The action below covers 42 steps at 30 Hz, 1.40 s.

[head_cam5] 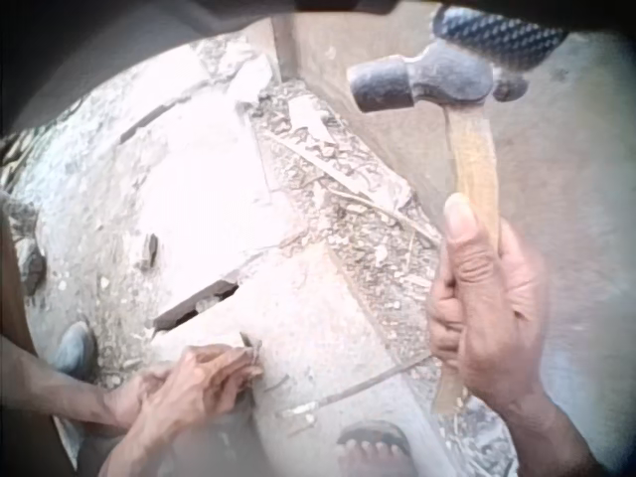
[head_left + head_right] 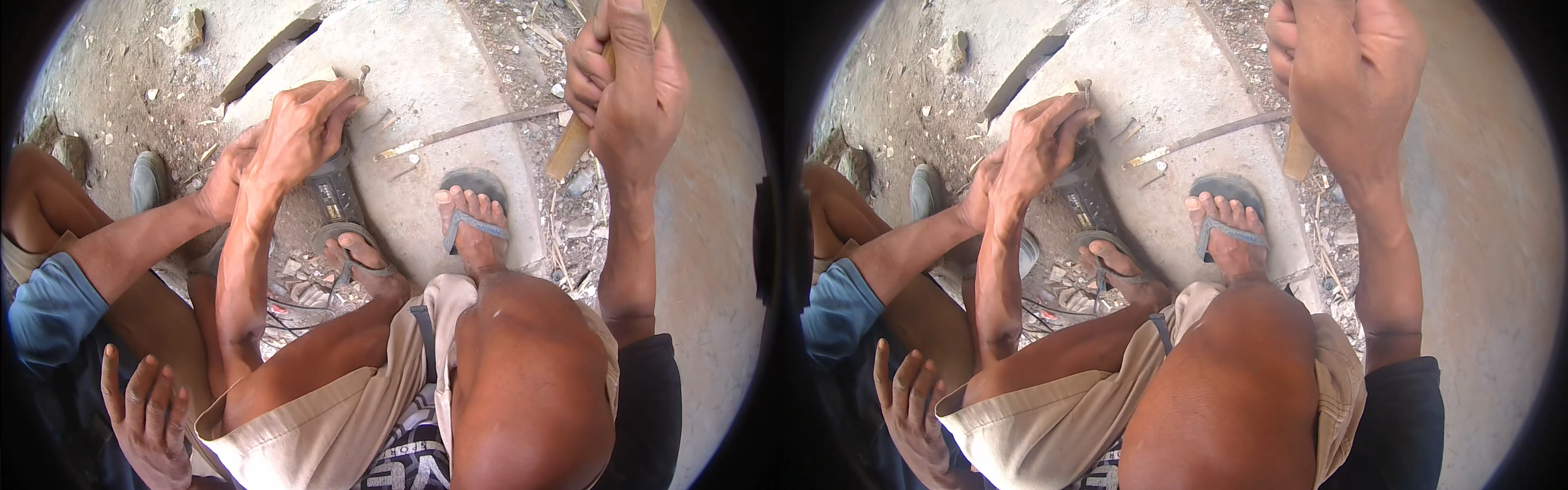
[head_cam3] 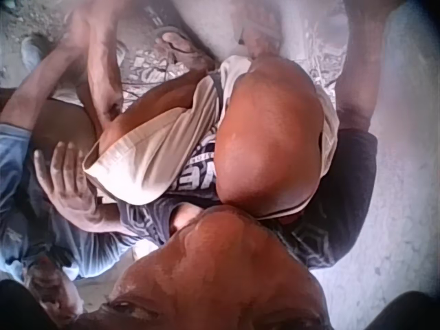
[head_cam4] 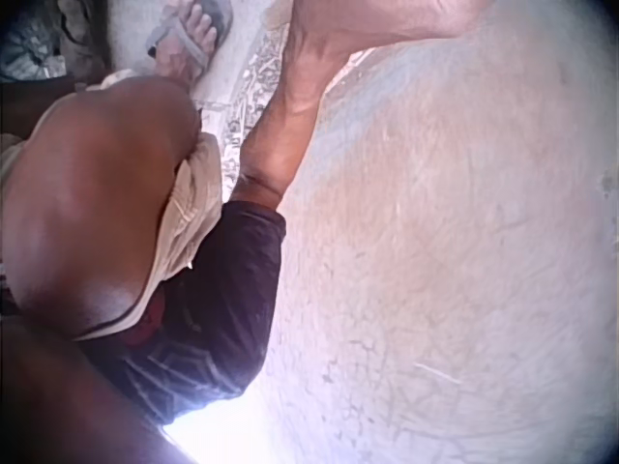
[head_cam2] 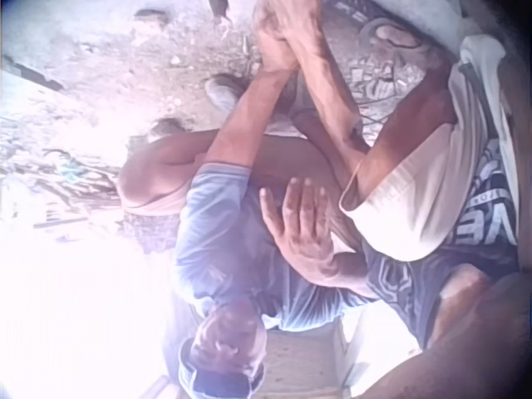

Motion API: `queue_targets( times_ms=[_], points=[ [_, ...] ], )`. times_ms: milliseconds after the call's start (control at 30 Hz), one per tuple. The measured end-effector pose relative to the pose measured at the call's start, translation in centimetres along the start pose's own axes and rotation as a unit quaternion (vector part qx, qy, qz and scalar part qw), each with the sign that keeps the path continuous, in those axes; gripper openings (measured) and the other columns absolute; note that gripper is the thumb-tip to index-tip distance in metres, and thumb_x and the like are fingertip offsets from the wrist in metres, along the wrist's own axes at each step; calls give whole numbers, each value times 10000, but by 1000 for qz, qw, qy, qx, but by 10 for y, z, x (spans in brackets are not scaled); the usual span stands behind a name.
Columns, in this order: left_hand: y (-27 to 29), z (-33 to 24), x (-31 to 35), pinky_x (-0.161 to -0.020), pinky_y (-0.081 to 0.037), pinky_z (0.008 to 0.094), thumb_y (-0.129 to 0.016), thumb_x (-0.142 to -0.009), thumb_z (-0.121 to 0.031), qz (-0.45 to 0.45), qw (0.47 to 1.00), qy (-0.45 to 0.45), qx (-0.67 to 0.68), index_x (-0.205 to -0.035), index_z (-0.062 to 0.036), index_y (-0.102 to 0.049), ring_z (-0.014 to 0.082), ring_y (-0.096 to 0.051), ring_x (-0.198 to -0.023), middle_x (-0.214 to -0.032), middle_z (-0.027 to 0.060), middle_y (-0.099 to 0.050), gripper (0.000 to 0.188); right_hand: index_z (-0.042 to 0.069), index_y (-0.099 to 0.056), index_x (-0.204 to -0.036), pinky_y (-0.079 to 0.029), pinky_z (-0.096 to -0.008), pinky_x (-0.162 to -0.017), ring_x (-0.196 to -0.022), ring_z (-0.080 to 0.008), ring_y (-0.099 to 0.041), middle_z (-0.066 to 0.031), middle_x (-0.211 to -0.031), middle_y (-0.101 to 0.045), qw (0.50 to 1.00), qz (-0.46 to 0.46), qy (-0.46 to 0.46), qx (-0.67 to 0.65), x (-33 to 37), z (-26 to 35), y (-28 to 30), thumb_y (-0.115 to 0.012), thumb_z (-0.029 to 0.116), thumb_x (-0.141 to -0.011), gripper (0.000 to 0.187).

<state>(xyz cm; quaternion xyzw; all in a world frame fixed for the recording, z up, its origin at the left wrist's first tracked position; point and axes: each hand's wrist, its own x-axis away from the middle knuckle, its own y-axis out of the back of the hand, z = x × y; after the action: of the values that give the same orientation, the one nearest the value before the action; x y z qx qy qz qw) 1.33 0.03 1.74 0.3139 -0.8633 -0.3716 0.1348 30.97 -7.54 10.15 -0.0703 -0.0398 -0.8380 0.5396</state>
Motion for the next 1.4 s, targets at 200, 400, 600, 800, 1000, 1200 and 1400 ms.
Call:
queue_targets(
  times_ms=[200, 400, 600, 800, 1000, 1200, 1400],
  points=[
    [1, -2, -2, -605, -559, 376, -727, -885, 61, 19, 1000, 8, -7, -1057, 15, -748, 263, -723, -685, -871, 157, -739, 180, -19, -631, -923, -353, -322, -454, -482, -66, -451, -11, -573, -485, 921, 239, 38, 307, 21, -46, -8, -602, 230, -1085, 299],
    [4, -1, 0, -606, -565, 368, -726, -879, 73, 17, 1000, 3, -7, -1062, 22, -747, 254, -725, -688, -874, 157, -741, 191, 24, -662, -1092, -236, -211, -431, -493, 5, -323, 95, -616, -399, 991, 83, 13, 109, 4, -14, -7, -555, 292, -1120, 289],
    [0, -4, -6, -629, -566, 384, -706, -885, 77, 20, 1000, -2, -5, -1056, 15, -746, 285, -738, -715, -884, 164, -742, 187, 9, -655, -1005, -271, -270, -403, -452, -37, -349, 71, -587, -419, 924, 257, 2, 285, 26, -48, -5, -558, 276, -1117, 305],
    [1, -2, -2, -635, -573, 417, -720, -890, 7, 26, 999, 26, 6, -1055, -3, -715, 342, -742, -744, -886, 185, -753, 166, -34, -637, -851, -367, -382, -474, -483, -154, -451, -98, -546, -470, 954, 153, 23, 256, 16, -29, -1, -616, 287, -1069, 389],
    [6, -7, -11, -551, -478, 396, -727, -965, -108, 40, 992, 113, 42, -1002, -7, -706, 248, -633, -565, -725, 171, -694, 110, 11, -653, -915, -325, -275, -513, -576, -45, -383, 51, -625, -435, 941, 209, -10, 266, 22, -28, 10, -586, 297, -1107, 351],
    [9, -9, -13, -537, -471, 388, -749, -972, -186, 75, 992, 105, 9, -1017, -16, -720, 232, -627, -544, -717, 175, -689, 178, -28, -631, -847, -369, -368, -485, -522, -129, -436, -82, -562, -498, 954, 166, -43, 245, 27, -34, 16, -622, 275, -1066, 373],
    [10, -12, -17, -564, -523, 394, -747, -970, -190, 91, 990, 107, 1, -1094, -27, -741, 261, -673, -575, -819, 180, -736, 206, 1, -657, -932, -334, -285, -509, -581, -50, -389, 44, -619, -428, 952, 185, -70, 233, 33, -37, 14, -580, 285, -1108, 343]
  ],
)
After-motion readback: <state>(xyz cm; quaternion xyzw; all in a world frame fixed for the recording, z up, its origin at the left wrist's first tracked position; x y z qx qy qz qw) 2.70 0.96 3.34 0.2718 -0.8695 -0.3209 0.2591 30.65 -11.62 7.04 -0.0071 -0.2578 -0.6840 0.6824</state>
